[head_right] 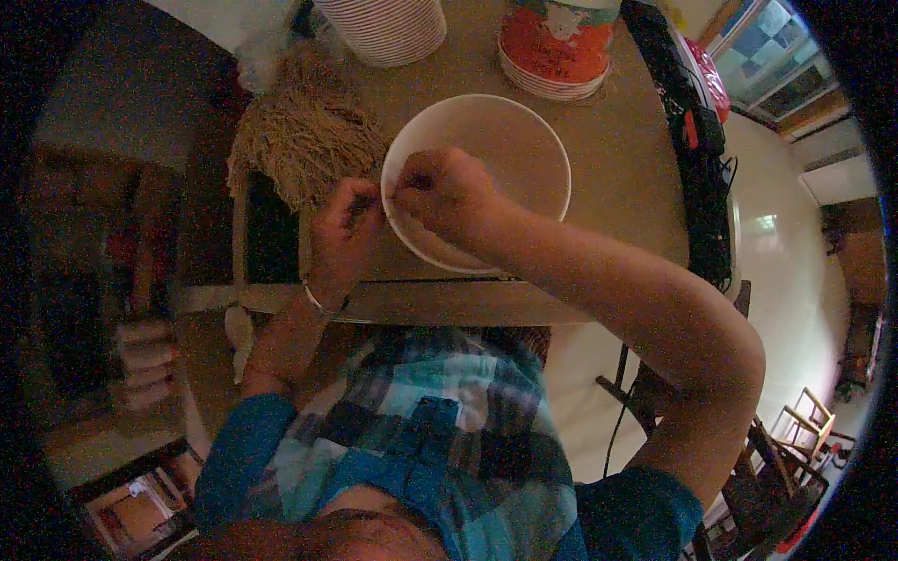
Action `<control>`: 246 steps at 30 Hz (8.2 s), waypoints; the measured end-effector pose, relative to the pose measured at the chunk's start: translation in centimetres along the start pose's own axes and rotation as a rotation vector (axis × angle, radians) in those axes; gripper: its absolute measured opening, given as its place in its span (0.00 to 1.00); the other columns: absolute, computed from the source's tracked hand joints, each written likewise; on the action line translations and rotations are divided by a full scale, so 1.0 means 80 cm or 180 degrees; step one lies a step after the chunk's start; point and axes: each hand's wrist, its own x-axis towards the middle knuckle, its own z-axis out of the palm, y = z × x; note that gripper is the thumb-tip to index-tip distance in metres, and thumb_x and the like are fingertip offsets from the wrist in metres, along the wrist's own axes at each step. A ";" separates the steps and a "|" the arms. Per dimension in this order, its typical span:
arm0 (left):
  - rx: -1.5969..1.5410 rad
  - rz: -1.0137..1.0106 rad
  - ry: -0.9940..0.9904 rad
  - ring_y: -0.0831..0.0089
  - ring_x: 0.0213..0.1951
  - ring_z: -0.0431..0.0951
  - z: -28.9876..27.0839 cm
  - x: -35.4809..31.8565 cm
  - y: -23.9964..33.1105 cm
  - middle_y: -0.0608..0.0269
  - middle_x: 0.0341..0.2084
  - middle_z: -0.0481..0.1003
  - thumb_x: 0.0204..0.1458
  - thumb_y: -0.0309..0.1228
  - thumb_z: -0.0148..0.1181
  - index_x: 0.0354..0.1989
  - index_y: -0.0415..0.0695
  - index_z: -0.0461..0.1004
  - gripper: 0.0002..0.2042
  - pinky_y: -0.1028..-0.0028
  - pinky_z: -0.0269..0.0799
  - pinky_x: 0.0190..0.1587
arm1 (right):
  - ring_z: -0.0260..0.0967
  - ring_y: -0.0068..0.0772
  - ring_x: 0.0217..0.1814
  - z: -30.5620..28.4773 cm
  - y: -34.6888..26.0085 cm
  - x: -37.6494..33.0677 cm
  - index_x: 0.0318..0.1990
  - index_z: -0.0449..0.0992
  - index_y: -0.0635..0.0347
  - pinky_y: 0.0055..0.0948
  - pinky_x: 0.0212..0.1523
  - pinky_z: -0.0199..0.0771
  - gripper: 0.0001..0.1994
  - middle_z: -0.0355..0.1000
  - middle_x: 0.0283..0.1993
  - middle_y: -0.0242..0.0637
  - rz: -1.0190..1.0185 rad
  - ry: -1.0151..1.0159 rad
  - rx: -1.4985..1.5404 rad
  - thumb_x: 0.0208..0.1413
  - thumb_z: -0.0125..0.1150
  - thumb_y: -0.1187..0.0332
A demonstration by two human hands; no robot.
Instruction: Tying a knot in a thin piece of string or fiber over a white bowl.
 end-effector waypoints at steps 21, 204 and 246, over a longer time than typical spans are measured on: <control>0.0067 0.0095 0.0222 0.74 0.33 0.78 0.002 -0.011 -0.018 0.59 0.31 0.76 0.51 0.21 0.57 0.39 0.41 0.72 0.07 0.76 0.72 0.36 | 0.70 0.21 0.31 -0.004 -0.024 -0.006 0.35 0.75 0.64 0.26 0.32 0.73 0.06 0.75 0.30 0.33 0.0358 -0.0182 0.0290 0.54 0.57 0.71; -0.3987 -0.1338 0.0163 0.71 0.29 0.75 -0.016 -0.017 0.002 0.56 0.32 0.76 0.58 0.26 0.48 0.34 0.42 0.68 0.03 0.74 0.73 0.34 | 0.56 0.16 0.17 -0.002 -0.054 -0.028 0.39 0.73 0.58 0.16 0.16 0.51 0.08 0.65 0.23 0.27 0.1477 0.0175 0.2058 0.60 0.53 0.63; -0.0878 0.0483 -0.1167 0.80 0.30 0.74 -0.065 0.064 0.012 0.66 0.24 0.74 0.52 0.27 0.56 0.32 0.39 0.71 0.04 0.77 0.71 0.36 | 0.73 0.38 0.31 0.022 -0.070 -0.042 0.51 0.68 0.58 0.33 0.29 0.74 0.20 0.72 0.35 0.38 -0.1813 0.0212 -0.3292 0.48 0.57 0.74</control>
